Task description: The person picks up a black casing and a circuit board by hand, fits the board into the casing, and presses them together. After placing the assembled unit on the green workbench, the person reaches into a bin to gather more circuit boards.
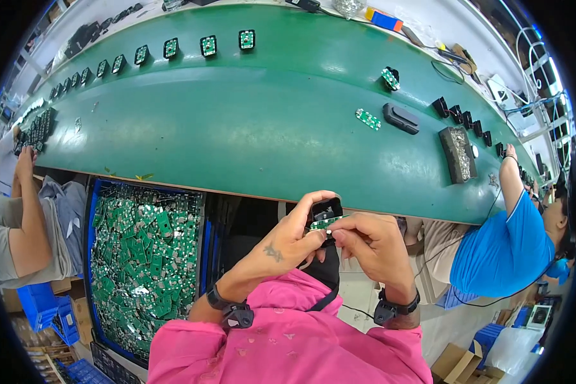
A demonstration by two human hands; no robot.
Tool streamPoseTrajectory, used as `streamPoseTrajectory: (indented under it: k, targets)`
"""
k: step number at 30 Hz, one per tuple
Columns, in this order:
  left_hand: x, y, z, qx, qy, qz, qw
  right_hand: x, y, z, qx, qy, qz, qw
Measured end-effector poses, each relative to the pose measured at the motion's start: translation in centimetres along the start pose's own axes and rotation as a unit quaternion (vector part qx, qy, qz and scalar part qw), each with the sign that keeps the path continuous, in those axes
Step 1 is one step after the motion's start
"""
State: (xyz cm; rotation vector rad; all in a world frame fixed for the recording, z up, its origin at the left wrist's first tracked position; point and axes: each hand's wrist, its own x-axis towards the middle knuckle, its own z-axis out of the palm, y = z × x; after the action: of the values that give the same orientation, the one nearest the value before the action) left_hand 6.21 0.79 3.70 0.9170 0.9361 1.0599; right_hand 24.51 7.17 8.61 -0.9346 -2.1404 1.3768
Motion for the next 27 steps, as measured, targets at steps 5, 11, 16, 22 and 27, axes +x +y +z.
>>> streamPoseTrajectory:
  k: [5, 11, 16, 22, 27]
  targets:
    - [0.0, 0.1, 0.5, 0.010, 0.027, 0.025, 0.999, -0.6, 0.7, 1.1, -0.022, 0.030, -0.035, 0.999]
    - [0.2, -1.2, 1.7, 0.130, 0.152, 0.140, 0.970, -0.7, 2.1, 4.1, -0.146, 0.248, -0.118, 0.950]
    - [0.1, -1.0, 1.2, 0.147, 0.165, 0.145, 0.965, -0.1, 1.0, 3.1, -0.184, 0.179, -0.128, 0.958]
    - [0.4, -1.4, 0.6, 0.225, 0.133, 0.166, 0.951, 0.2, 1.0, 1.8, -0.242, 0.105, -0.139, 0.954]
    - [0.5, -1.0, 0.7, 0.300, 0.147, 0.201, 0.921, 0.4, 0.4, 1.4, -0.262, 0.080, -0.124, 0.954]
